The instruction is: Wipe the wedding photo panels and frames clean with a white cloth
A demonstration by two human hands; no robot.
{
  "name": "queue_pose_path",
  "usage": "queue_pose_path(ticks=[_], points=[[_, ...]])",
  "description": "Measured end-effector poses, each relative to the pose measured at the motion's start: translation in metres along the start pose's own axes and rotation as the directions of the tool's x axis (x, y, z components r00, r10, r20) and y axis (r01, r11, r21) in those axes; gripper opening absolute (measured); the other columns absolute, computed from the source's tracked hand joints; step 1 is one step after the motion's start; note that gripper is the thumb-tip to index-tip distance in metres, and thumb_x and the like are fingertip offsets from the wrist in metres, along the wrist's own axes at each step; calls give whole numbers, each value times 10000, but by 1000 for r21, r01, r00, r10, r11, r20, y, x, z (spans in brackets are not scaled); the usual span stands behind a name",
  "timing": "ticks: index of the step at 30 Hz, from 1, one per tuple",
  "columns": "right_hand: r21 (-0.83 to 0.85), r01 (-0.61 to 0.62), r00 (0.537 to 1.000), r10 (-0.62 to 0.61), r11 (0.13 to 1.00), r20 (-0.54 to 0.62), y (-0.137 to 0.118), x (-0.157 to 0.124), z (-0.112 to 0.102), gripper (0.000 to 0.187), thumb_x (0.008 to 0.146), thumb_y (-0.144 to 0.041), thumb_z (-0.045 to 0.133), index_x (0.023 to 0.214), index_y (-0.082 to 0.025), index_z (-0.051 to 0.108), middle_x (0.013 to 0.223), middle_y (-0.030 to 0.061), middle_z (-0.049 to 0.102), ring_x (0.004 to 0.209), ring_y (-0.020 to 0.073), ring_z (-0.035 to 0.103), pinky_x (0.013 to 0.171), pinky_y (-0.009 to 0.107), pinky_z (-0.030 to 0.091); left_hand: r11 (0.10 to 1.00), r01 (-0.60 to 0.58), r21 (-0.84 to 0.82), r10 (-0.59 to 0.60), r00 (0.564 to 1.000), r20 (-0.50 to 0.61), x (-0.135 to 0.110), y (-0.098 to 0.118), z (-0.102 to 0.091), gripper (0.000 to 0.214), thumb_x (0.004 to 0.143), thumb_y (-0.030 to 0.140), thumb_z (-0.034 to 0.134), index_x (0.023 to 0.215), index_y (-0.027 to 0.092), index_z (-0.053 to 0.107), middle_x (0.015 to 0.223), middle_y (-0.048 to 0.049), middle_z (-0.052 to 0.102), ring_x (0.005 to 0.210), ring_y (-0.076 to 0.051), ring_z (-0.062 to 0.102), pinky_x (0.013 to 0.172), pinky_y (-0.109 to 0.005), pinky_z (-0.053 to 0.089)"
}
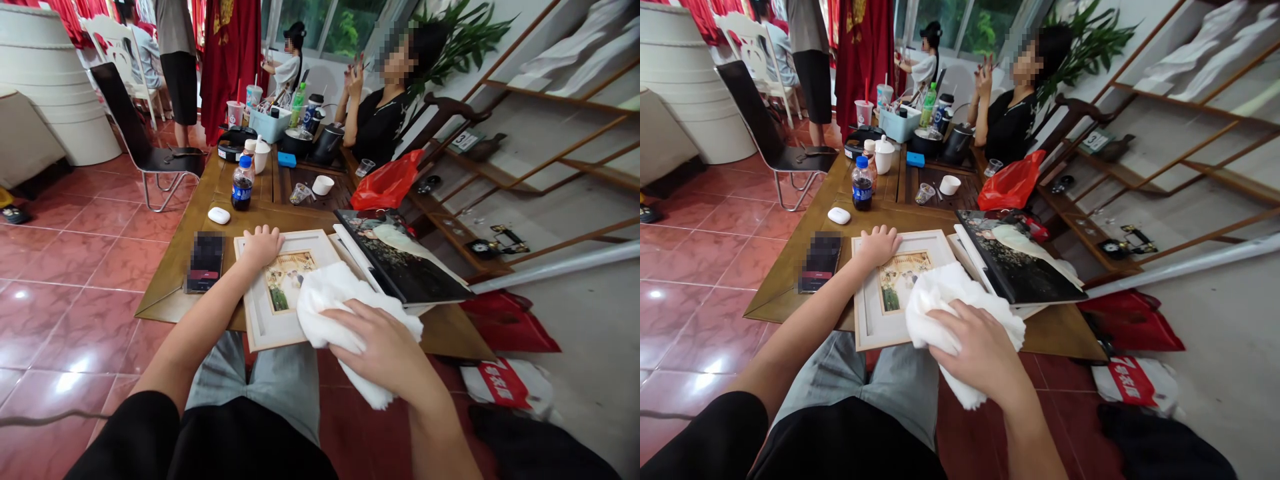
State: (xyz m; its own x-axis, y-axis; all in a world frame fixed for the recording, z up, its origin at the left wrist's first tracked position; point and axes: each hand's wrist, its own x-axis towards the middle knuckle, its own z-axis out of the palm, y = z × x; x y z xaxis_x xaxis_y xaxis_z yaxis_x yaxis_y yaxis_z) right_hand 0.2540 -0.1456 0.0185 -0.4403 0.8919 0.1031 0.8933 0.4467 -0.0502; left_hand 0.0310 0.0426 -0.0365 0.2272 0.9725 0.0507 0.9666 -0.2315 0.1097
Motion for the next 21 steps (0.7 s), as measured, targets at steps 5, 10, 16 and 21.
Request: queue_pose_path(ticks=[5,10,16,21], points=[[59,-33,971,45,998,-235,7,-24,-10,389,896,-375,622,1274,-350,710,1267,81,684,1006,296,701,844,437,569,1000,-4,2,4,1000,2,0,0,-1,495,1097,405,229,1357,153,566,1381,-202,603,1253,-358,554,1001,-581,436],[85,-75,684,113,994,-721,32,-29,-33,638,878,-330,692,1479,-472,530,1161,84,636,1027,347,671,834,505,563,1000,3,7,-3,1000,1,0,0,-1,478,1096,414,235,1336,178,575,1393,-189,603,1267,-345,545,1019,-564,426],[-98,-257,551,62,961,-832,81,3,-59,564,836,-413,748,1345,-179,687,1188,203,605,1106,398,617,921,543,516,1000,-4,18,4,1000,14,1,0,-3,495,1098,412,219,1342,161,568,1387,-195,600,1272,-351,548,1022,-573,425],[-249,-390,850,243,886,-468,128,43,-53,422,938,-464,641,1237,-191,761,1247,191,608,1083,307,593,879,449,401,999,-5,36,5,1000,13,-1,0,-7,473,1098,400,230,1333,163,565,1380,-195,604,1267,-347,552,1018,-562,434]])
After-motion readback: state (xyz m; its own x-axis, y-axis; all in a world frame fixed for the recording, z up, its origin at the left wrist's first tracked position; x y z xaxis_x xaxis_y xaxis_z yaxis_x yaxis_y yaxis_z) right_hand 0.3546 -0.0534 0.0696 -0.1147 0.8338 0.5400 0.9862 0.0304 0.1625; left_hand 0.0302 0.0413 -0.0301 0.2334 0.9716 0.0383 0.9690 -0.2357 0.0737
